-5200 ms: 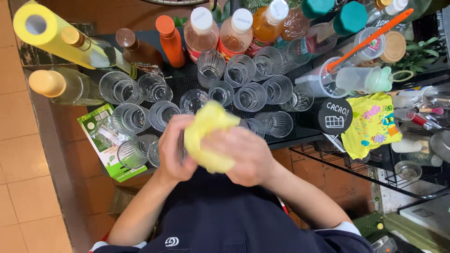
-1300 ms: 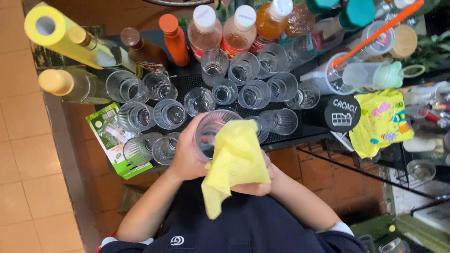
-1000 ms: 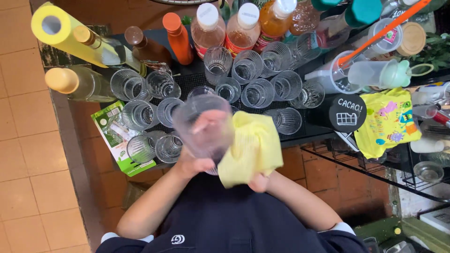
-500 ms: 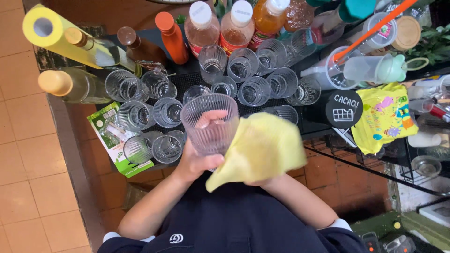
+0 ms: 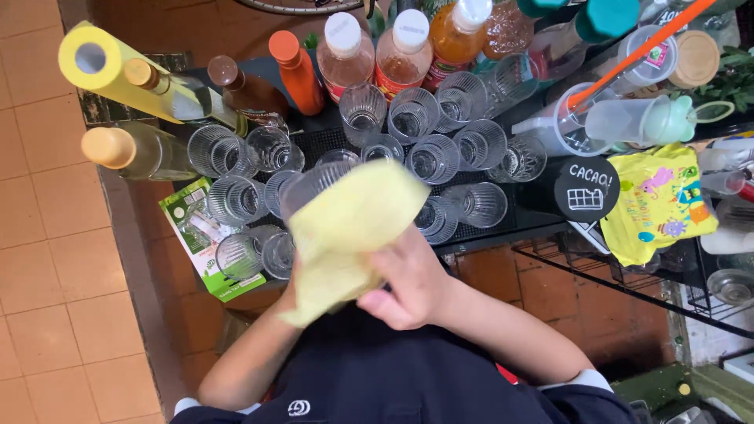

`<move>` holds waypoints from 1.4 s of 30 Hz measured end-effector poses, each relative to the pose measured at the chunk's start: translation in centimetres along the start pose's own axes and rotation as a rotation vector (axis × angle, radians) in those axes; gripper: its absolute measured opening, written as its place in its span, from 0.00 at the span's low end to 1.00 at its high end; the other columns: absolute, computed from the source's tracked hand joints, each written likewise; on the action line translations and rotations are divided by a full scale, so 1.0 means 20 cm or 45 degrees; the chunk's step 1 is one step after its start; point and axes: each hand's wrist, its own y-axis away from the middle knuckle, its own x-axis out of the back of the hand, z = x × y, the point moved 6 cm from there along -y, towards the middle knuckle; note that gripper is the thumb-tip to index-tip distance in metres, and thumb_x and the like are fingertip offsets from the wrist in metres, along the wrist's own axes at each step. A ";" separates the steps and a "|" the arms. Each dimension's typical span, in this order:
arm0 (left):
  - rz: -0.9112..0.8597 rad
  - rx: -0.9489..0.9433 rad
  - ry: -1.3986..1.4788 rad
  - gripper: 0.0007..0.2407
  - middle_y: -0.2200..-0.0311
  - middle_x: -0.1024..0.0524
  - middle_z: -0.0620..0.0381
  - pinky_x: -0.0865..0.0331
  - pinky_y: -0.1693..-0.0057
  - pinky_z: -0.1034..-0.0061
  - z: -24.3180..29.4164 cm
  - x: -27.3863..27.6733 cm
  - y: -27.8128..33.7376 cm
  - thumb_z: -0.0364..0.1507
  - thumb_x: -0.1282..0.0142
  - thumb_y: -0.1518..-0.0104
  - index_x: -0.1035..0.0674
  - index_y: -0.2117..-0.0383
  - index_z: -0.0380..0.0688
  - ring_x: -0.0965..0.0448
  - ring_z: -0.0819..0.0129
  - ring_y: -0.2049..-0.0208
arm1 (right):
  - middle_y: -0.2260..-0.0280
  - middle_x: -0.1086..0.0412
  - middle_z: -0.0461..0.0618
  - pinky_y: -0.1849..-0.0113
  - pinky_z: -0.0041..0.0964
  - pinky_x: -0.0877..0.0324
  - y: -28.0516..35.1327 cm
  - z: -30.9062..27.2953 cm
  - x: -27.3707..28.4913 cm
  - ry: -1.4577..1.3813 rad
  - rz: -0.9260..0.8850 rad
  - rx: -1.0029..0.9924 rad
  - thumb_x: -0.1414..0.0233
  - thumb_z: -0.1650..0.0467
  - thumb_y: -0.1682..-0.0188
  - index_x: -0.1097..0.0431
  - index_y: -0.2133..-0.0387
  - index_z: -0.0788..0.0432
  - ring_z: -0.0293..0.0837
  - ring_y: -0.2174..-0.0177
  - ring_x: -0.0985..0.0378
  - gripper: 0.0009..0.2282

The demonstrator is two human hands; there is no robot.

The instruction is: Wiping and drying glass cups with a yellow cloth.

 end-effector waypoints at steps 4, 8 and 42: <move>-0.013 -0.122 -0.099 0.50 0.51 0.30 0.43 0.34 0.47 0.75 0.10 0.00 -0.09 0.46 0.22 0.78 0.34 0.44 0.29 0.27 0.62 0.54 | 0.33 0.51 0.70 0.36 0.58 0.46 -0.01 0.11 0.00 -0.400 0.176 -0.244 0.62 0.57 0.43 0.57 0.32 0.74 0.62 0.35 0.46 0.35; -0.024 -0.111 0.539 0.42 0.28 0.49 0.42 0.49 0.24 0.52 -0.02 0.19 0.07 0.36 0.36 0.49 0.49 0.28 0.40 0.45 0.51 0.28 | 0.64 0.36 0.63 0.62 0.49 0.35 0.05 0.00 -0.09 -0.222 -0.057 -0.223 0.46 0.69 0.57 0.35 0.62 0.67 0.60 0.68 0.35 0.13; -0.067 0.077 1.010 0.45 0.37 0.41 0.19 0.41 0.37 0.32 -0.23 -0.14 0.03 0.62 0.59 0.47 0.47 0.30 0.38 0.35 0.26 0.39 | 0.59 0.25 0.51 0.58 0.43 0.24 0.04 0.04 0.04 0.142 0.132 0.420 0.49 0.72 0.52 0.25 0.58 0.54 0.49 0.61 0.21 0.10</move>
